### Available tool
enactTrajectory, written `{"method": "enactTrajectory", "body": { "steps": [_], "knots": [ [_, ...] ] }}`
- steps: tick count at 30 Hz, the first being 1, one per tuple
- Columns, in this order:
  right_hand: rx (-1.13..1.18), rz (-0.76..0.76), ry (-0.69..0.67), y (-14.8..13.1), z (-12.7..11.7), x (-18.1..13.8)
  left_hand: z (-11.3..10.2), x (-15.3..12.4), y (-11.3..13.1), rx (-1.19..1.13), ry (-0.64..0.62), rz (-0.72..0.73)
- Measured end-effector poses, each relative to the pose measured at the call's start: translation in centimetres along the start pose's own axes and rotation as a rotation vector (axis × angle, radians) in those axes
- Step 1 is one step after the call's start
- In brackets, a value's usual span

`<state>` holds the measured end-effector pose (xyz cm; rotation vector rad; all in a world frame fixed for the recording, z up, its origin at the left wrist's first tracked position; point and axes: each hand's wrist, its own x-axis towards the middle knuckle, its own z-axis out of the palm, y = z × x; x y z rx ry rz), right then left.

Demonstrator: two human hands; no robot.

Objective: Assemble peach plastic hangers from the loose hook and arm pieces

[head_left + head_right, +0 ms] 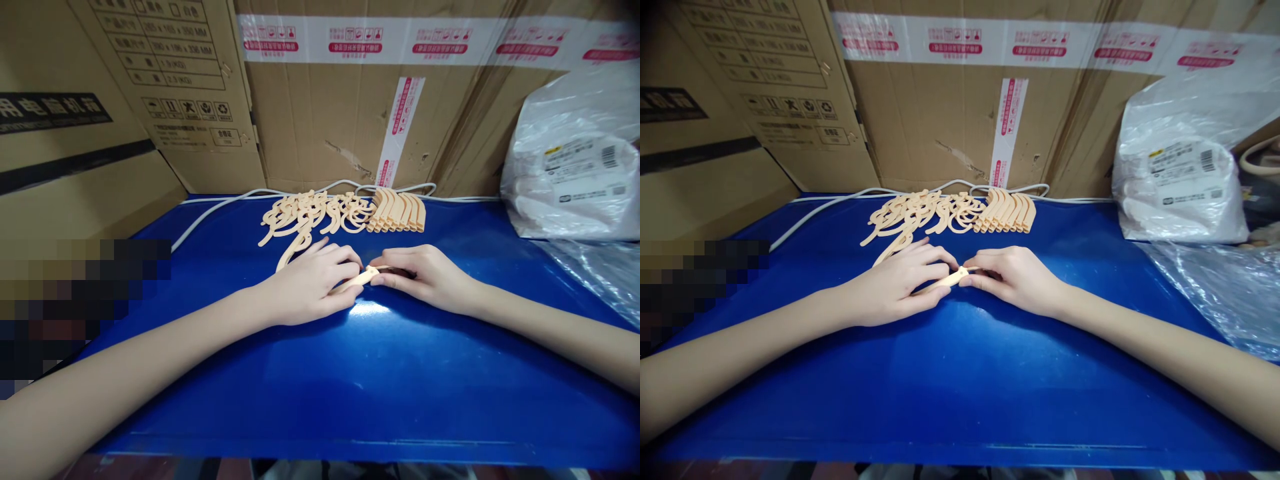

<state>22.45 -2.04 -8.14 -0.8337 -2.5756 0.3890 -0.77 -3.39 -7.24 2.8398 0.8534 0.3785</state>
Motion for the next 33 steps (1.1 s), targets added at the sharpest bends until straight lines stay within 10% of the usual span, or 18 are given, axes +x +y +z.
{"method": "enactTrajectory", "body": {
  "steps": [33],
  "knots": [
    [-0.068,0.113,0.098,-0.47,0.46,-0.15,0.02,0.13,-0.38,-0.066,0.018,0.003]
  ]
}}
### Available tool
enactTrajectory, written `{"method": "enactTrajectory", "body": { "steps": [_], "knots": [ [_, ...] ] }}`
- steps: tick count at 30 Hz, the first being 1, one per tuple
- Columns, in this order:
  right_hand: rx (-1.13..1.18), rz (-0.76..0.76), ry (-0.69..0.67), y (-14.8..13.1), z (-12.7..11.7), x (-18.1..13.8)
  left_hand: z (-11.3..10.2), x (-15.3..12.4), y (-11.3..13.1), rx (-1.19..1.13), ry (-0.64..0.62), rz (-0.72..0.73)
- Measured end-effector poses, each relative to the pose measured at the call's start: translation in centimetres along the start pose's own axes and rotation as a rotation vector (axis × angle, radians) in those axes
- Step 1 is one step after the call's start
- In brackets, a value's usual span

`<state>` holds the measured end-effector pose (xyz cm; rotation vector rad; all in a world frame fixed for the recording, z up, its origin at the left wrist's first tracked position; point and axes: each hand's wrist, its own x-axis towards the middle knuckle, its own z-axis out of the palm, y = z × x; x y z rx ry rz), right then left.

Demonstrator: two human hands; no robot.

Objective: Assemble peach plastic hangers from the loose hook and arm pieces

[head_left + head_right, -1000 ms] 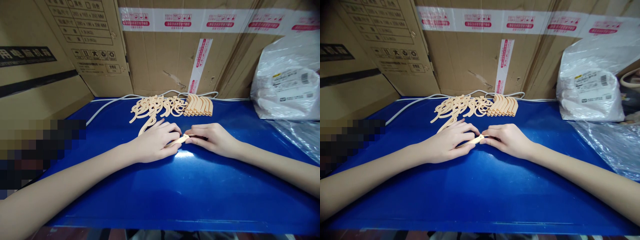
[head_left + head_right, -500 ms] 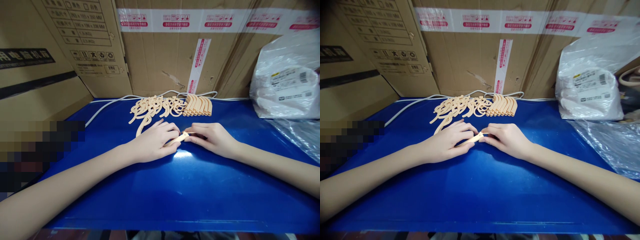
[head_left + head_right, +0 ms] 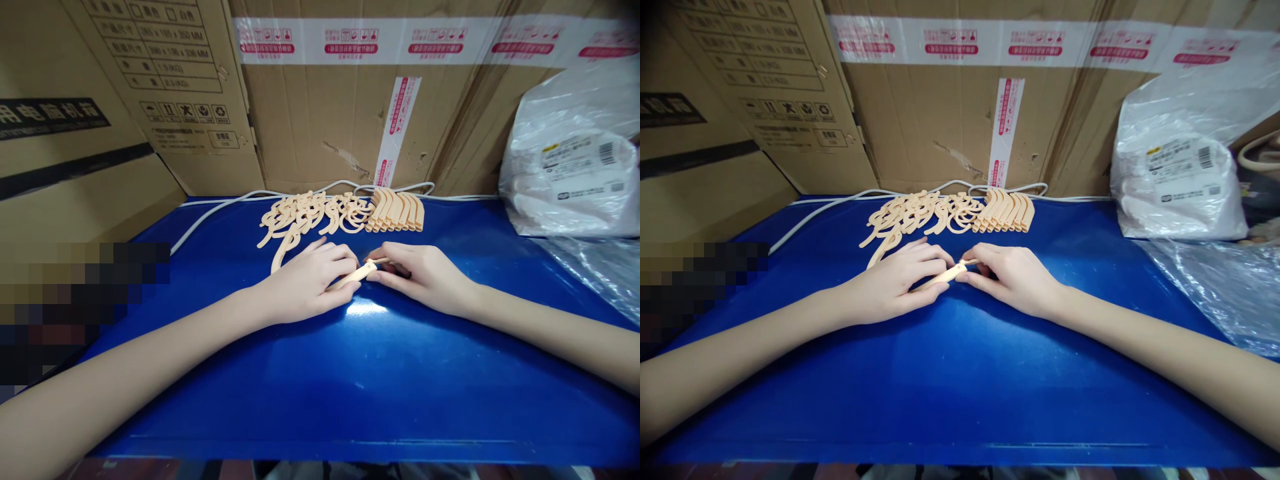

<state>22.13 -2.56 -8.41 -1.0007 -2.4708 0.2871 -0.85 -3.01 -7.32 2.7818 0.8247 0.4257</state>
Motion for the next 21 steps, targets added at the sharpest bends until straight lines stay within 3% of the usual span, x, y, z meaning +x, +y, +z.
{"method": "enactTrajectory", "body": {
  "steps": [13,21],
  "knots": [
    [0.029,-0.079,-0.08,0.33,-0.13,-0.01,0.08,-0.05,-0.03,0.003,-0.009,0.023],
    [-0.279,-0.277,0.076,0.01,-0.12,-0.54,-0.03,-0.17,-0.11,0.013,-0.019,0.059]
  ]
}}
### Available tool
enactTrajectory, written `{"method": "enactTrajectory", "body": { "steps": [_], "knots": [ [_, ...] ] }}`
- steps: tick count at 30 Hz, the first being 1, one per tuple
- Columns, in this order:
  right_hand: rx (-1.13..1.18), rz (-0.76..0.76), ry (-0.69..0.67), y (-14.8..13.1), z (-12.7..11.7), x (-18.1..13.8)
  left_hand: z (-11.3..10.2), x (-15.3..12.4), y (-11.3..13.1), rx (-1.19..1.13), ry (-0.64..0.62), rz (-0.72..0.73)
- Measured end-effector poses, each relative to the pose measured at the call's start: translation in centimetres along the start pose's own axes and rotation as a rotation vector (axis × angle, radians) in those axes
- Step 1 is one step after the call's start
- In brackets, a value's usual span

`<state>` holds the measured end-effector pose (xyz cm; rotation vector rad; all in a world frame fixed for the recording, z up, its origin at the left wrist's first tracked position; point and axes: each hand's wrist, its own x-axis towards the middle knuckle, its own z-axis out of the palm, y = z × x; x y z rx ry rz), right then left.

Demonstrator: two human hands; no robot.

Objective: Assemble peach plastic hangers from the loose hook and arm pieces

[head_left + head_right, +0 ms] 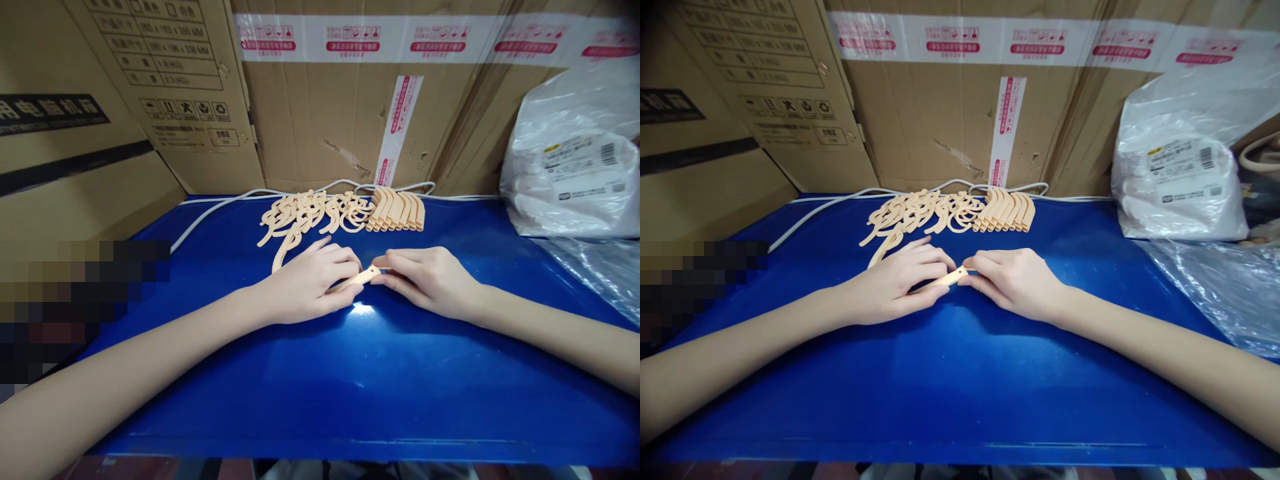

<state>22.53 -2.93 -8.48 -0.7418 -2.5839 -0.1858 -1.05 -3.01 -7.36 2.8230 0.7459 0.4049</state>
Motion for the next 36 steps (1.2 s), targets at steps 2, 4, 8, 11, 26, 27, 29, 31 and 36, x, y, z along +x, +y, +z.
{"method": "enactTrajectory", "body": {
  "steps": [2,4,8,11,26,27,29,31,36],
  "knots": [
    [-0.061,-0.032,0.014,-0.06,-0.03,0.01,0.04,0.02,-0.04,0.006,0.002,0.001],
    [-0.106,-0.054,0.022,-0.1,-0.04,0.04,0.07,0.04,-0.08,0.011,0.004,0.007],
    [-0.177,-0.093,0.053,-0.23,-0.13,0.17,0.06,0.03,-0.1,0.007,0.008,0.023],
    [-0.235,-0.125,0.087,-0.41,-0.26,0.28,-0.02,0.02,-0.04,-0.026,0.008,0.021],
    [0.026,0.039,-0.025,-0.45,-0.1,0.47,0.0,0.22,-0.18,-0.075,0.015,0.002],
    [0.079,0.067,-0.056,-0.41,-0.09,0.5,0.02,0.22,-0.21,-0.073,0.015,0.005],
    [0.172,0.114,-0.122,-0.3,-0.04,0.55,0.08,0.22,-0.28,-0.07,0.014,0.014],
    [0.246,0.141,-0.178,-0.16,0.01,0.59,0.13,0.22,-0.33,-0.069,0.01,0.022],
    [0.331,0.169,-0.24,0.14,0.08,0.65,0.14,0.17,-0.36,-0.065,0.001,0.023]
  ]
}}
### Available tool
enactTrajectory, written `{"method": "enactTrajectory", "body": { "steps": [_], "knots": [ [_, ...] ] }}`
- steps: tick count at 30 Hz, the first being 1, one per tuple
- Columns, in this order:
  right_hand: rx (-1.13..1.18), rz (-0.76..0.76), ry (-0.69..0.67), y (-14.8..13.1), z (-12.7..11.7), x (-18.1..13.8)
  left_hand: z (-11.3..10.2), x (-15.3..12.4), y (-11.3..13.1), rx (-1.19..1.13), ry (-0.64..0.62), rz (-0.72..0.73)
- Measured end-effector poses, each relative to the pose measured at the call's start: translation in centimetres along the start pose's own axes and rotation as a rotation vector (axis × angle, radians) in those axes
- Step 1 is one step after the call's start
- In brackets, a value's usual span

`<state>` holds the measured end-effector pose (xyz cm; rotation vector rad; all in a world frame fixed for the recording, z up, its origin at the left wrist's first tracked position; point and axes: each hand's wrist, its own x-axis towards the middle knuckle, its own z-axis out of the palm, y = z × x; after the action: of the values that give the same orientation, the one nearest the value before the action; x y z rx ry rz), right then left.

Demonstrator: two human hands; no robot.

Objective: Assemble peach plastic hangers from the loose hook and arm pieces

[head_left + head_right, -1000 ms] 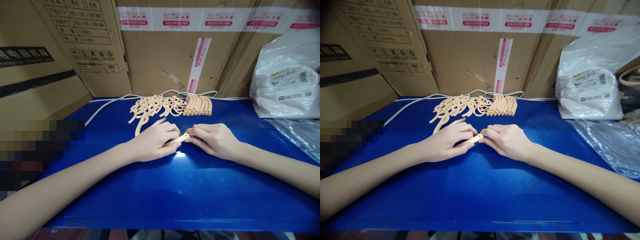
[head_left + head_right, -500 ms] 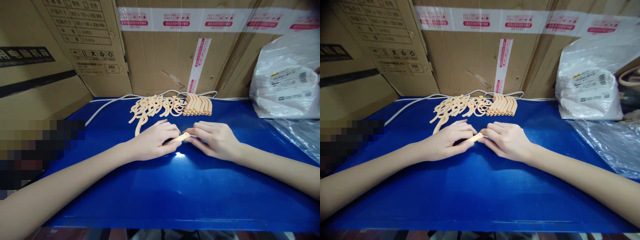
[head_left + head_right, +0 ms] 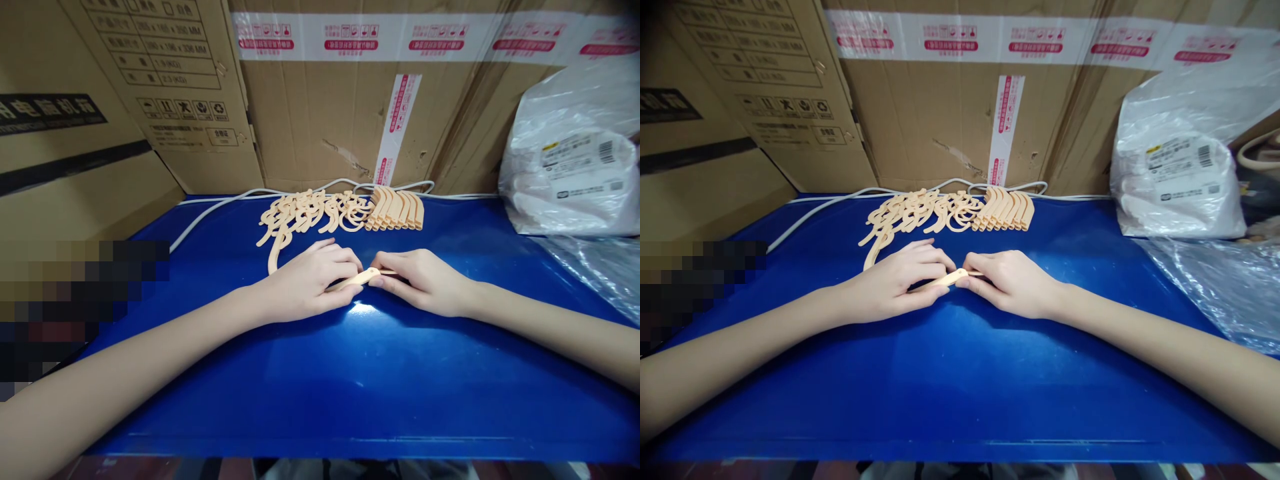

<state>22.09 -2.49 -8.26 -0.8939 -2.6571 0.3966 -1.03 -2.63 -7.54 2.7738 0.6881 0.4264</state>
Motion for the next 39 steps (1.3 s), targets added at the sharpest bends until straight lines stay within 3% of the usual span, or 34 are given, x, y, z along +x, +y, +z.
{"method": "enactTrajectory", "body": {
  "steps": [15,25,39],
  "knots": [
    [0.256,0.009,0.024,-0.09,-0.5,0.02,-0.12,0.09,0.4,0.013,0.024,0.026],
    [-0.022,-0.034,-0.007,-0.27,-0.23,-0.16,0.04,-0.07,0.03,0.082,-0.008,0.057],
    [-0.423,-0.182,0.097,-0.29,-0.01,-0.34,-0.16,0.03,0.27,0.069,-0.013,0.054]
  ]
}}
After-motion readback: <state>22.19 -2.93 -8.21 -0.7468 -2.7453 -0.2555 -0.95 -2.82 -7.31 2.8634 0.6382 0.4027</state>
